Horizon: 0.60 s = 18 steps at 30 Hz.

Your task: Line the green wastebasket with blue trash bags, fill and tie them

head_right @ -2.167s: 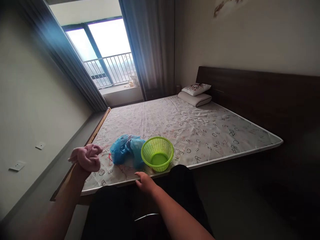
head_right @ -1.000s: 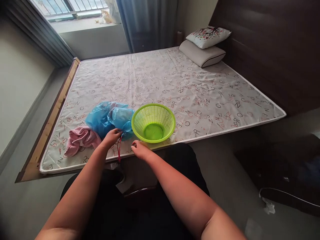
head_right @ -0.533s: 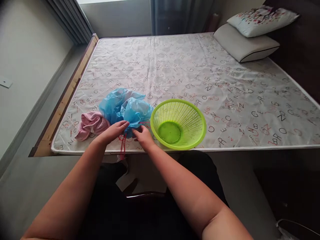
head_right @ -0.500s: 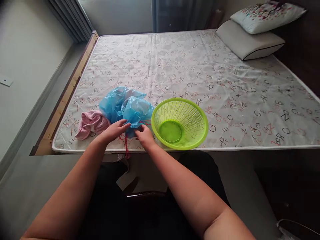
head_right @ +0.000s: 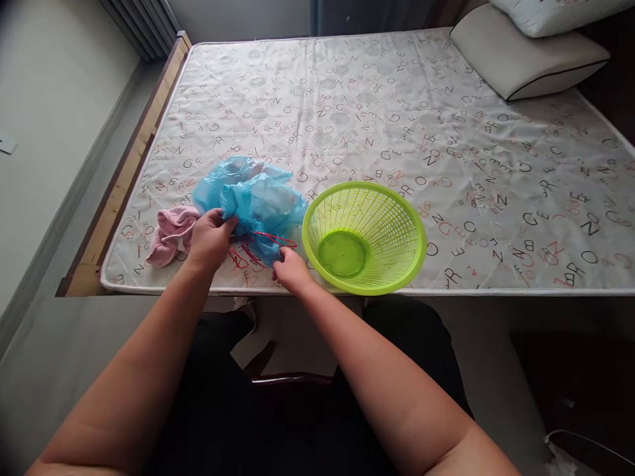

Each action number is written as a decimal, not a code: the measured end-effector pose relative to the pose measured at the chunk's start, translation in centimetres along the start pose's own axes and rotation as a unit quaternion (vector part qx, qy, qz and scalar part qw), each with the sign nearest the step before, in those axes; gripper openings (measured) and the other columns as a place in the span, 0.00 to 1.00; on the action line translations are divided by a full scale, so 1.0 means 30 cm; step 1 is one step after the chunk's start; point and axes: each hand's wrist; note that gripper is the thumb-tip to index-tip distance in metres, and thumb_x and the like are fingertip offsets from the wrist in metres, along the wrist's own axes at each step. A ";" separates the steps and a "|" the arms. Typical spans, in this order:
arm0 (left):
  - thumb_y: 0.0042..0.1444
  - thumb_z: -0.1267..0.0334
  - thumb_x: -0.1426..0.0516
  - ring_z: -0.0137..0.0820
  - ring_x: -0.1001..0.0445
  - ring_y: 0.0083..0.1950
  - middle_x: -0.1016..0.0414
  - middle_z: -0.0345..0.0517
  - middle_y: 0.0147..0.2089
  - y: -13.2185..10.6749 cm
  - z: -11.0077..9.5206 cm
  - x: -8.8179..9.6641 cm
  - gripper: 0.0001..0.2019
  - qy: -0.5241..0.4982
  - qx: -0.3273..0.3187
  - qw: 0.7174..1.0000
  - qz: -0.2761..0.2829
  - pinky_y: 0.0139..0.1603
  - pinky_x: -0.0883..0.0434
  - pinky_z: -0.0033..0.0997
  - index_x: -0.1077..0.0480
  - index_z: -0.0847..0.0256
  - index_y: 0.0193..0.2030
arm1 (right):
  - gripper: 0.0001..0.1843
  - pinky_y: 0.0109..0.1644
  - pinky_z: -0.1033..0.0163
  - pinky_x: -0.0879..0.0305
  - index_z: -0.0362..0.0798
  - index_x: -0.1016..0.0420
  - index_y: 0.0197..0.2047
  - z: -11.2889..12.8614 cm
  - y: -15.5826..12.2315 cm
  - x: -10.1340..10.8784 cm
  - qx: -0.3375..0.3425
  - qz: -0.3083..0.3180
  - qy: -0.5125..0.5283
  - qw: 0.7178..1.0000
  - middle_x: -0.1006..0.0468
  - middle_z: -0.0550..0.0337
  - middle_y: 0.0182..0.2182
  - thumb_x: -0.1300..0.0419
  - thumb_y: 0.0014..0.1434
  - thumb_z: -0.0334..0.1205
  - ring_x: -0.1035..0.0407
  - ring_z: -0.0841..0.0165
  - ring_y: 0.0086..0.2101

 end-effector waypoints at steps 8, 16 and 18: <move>0.62 0.52 0.39 0.35 0.27 0.37 0.20 0.44 0.37 -0.014 0.000 0.011 0.12 0.207 -0.054 0.967 0.136 0.43 0.30 0.32 0.24 0.59 0.40 | 0.28 0.62 0.43 0.29 0.45 0.32 0.66 -0.005 -0.075 -0.014 0.147 -0.150 -0.233 0.950 0.24 0.38 0.62 0.37 0.69 0.50 0.25 0.47 0.58; 0.66 0.48 0.43 0.34 0.32 0.37 0.28 0.41 0.33 -0.035 0.021 -0.016 0.16 0.286 -0.098 0.918 0.258 0.42 0.33 0.34 0.30 0.58 0.35 | 0.17 0.61 0.44 0.29 0.46 0.27 0.55 -0.018 -0.085 -0.028 0.185 -0.148 -0.230 0.944 0.22 0.41 0.53 0.39 0.72 0.50 0.25 0.51 0.53; 0.65 0.46 0.42 0.34 0.31 0.39 0.27 0.42 0.36 -0.040 0.009 -0.020 0.17 0.243 -0.085 0.920 0.294 0.43 0.31 0.34 0.28 0.59 0.38 | 0.12 0.60 0.48 0.29 0.47 0.25 0.52 -0.015 -0.083 -0.030 0.175 -0.102 -0.197 0.959 0.20 0.45 0.51 0.39 0.72 0.46 0.25 0.54 0.51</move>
Point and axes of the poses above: each hand's wrist, its own y-axis towards the middle knuckle, its own x-axis out of the back of the hand, z = x × y
